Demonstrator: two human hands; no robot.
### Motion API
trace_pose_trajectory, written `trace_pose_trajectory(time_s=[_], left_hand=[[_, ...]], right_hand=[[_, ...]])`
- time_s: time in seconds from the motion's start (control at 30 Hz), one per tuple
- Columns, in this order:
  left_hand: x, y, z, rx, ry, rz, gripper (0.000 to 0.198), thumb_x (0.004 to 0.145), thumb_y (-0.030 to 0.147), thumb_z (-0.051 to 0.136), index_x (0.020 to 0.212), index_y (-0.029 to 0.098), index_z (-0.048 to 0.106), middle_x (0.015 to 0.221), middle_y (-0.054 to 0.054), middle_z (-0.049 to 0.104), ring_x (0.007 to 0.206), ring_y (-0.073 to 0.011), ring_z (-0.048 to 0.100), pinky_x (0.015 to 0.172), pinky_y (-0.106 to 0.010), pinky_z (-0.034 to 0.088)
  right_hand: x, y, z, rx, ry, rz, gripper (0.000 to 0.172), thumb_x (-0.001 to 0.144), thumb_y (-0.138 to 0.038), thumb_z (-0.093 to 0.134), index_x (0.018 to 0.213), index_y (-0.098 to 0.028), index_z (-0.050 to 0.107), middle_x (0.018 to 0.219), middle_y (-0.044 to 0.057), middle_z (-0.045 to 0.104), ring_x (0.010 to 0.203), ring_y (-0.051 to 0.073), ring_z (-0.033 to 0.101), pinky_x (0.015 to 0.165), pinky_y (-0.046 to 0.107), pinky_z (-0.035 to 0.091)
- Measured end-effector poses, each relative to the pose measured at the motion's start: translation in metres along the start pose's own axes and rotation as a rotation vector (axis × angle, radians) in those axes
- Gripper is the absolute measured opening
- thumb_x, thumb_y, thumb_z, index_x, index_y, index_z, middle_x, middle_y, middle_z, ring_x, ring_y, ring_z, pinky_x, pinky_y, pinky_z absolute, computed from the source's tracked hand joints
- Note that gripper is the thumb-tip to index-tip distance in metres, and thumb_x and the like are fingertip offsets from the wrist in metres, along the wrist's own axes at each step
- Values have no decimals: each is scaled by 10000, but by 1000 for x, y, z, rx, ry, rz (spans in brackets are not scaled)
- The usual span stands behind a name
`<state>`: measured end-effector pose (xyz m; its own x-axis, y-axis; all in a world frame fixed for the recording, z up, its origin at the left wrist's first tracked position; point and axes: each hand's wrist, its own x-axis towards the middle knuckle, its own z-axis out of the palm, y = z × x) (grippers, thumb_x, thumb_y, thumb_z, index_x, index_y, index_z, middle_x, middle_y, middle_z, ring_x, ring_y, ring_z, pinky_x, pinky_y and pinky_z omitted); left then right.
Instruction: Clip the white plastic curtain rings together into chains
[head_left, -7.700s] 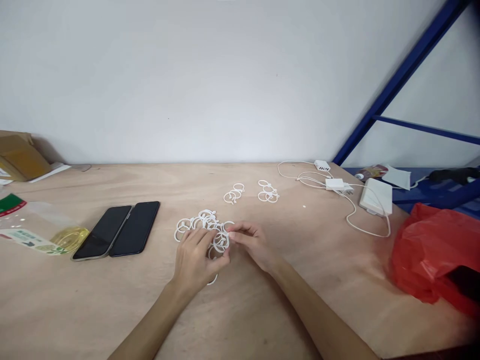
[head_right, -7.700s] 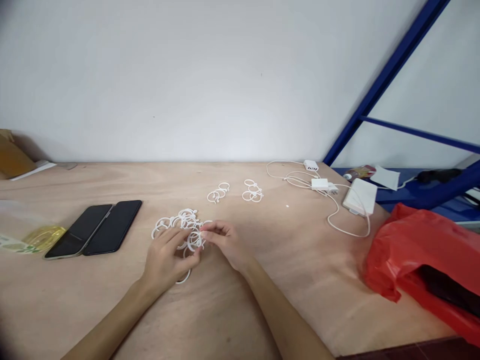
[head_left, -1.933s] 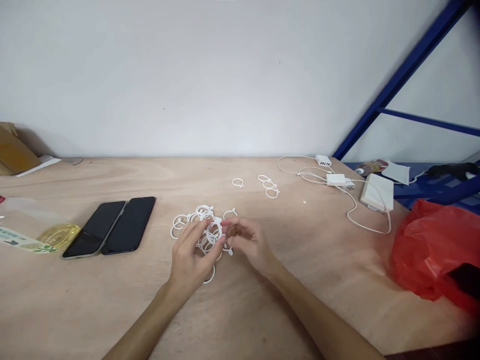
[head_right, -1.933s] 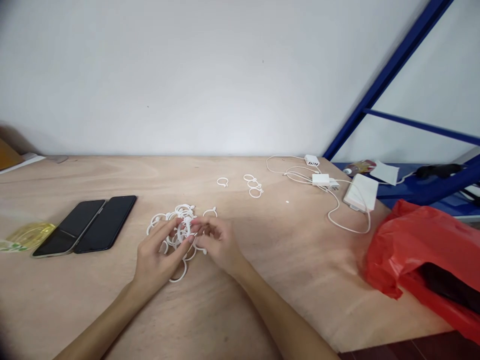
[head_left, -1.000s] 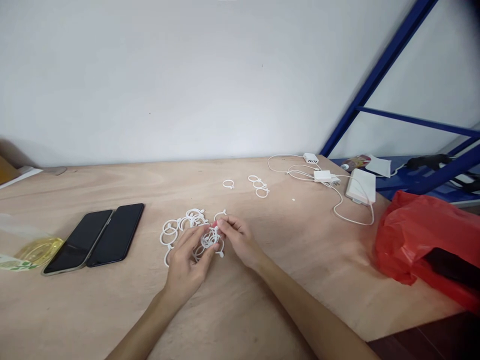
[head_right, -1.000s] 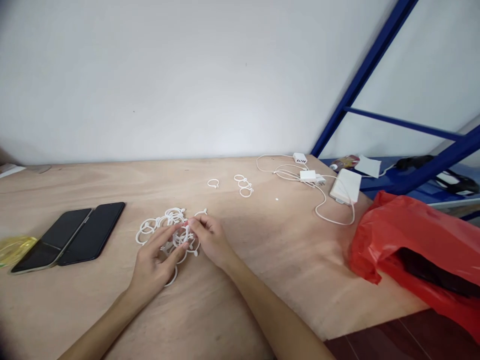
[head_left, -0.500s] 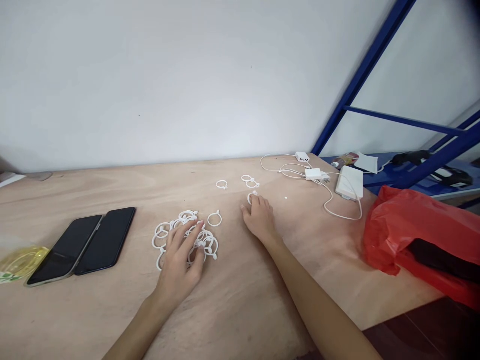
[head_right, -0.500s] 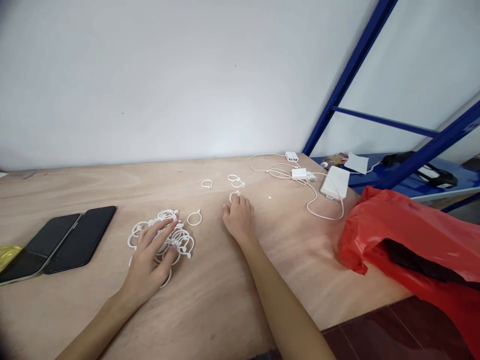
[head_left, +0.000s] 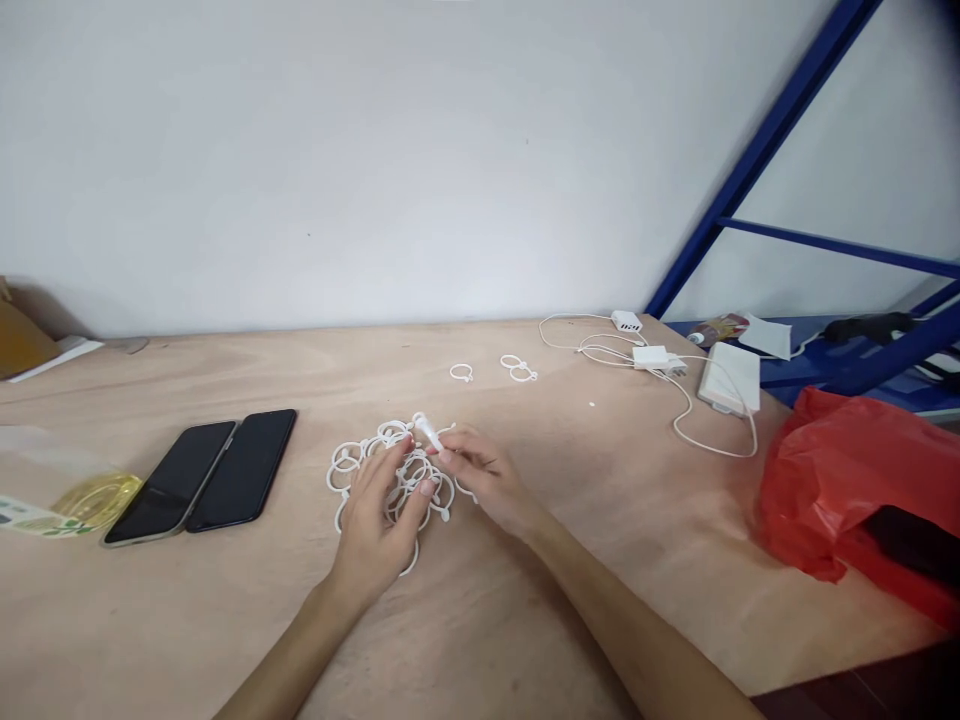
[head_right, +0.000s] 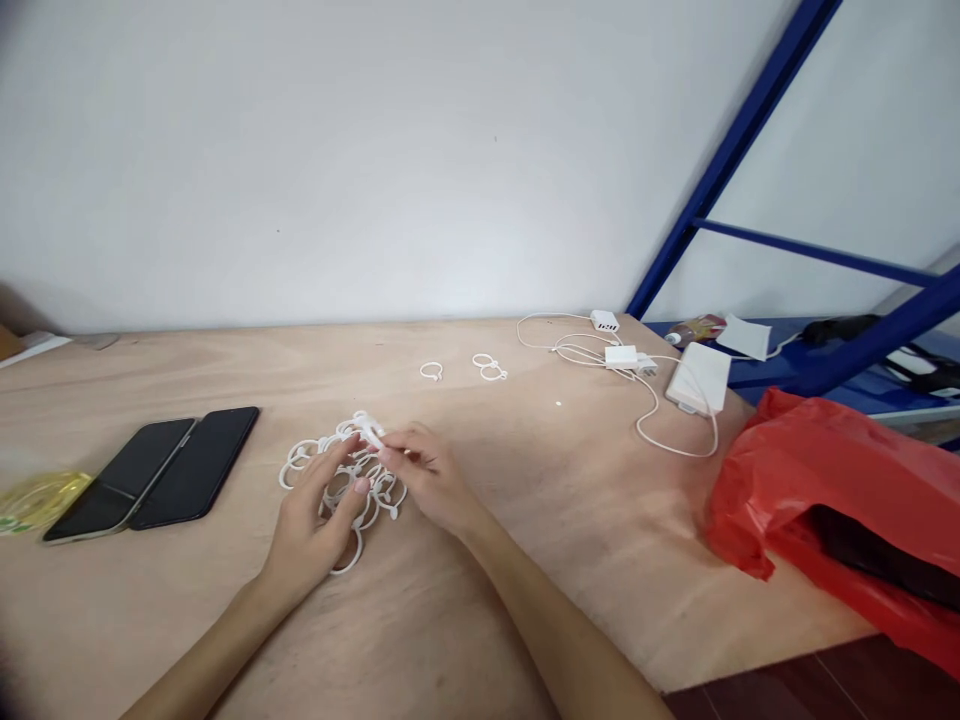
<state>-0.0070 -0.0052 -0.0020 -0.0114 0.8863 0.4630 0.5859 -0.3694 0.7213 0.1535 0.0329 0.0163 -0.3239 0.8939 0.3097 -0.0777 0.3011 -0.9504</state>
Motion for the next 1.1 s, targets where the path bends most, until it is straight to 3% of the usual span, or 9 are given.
trace_pose_trajectory(time_s=[0.13,0.33,0.5,0.7,0.9,1.1], left_hand=[[1,6,-2,-203,-7,-169,412,814,397,602,1146,153,598,1138,-105,649,1092,-260,580,965,-420,437],[-1,10,-1,-440,78,-333,476,735,368,703,1146,148,605,1090,-94,685,1025,-245,627,942,-385,475],[0,9,-1,-438,111,-280,511,732,345,708,1187,145,593,1062,-88,700,979,-228,646,923,-364,491],[-2,6,-3,-221,96,-153,361,740,347,689,1040,147,675,937,-56,733,884,-222,677,837,-340,535],[-4,8,-3,-112,-7,37,378,756,327,663,1096,162,662,885,-64,739,811,-215,688,717,-318,556],[-8,4,-2,-66,-66,80,338,800,332,619,1090,162,661,812,-51,725,778,-208,678,693,-312,544]], right_hand=[[-6,-11,15,124,-185,36,224,864,-406,572,913,-257,731,950,26,631,921,164,569,886,317,431],[-6,-13,16,145,-232,145,262,867,-428,555,945,-256,736,1009,30,650,960,179,577,924,335,418],[-8,-10,17,195,-217,254,264,829,-440,593,932,-250,743,967,31,675,933,194,589,911,360,421],[-6,-2,12,266,61,236,273,768,-422,661,955,-236,729,807,16,656,754,146,574,736,303,464],[-6,-6,17,321,-29,214,239,792,-421,640,879,-216,727,670,-10,576,586,107,498,531,239,422],[-6,-5,18,286,27,151,167,776,-366,661,758,-213,727,672,-1,573,654,131,538,586,251,442]])
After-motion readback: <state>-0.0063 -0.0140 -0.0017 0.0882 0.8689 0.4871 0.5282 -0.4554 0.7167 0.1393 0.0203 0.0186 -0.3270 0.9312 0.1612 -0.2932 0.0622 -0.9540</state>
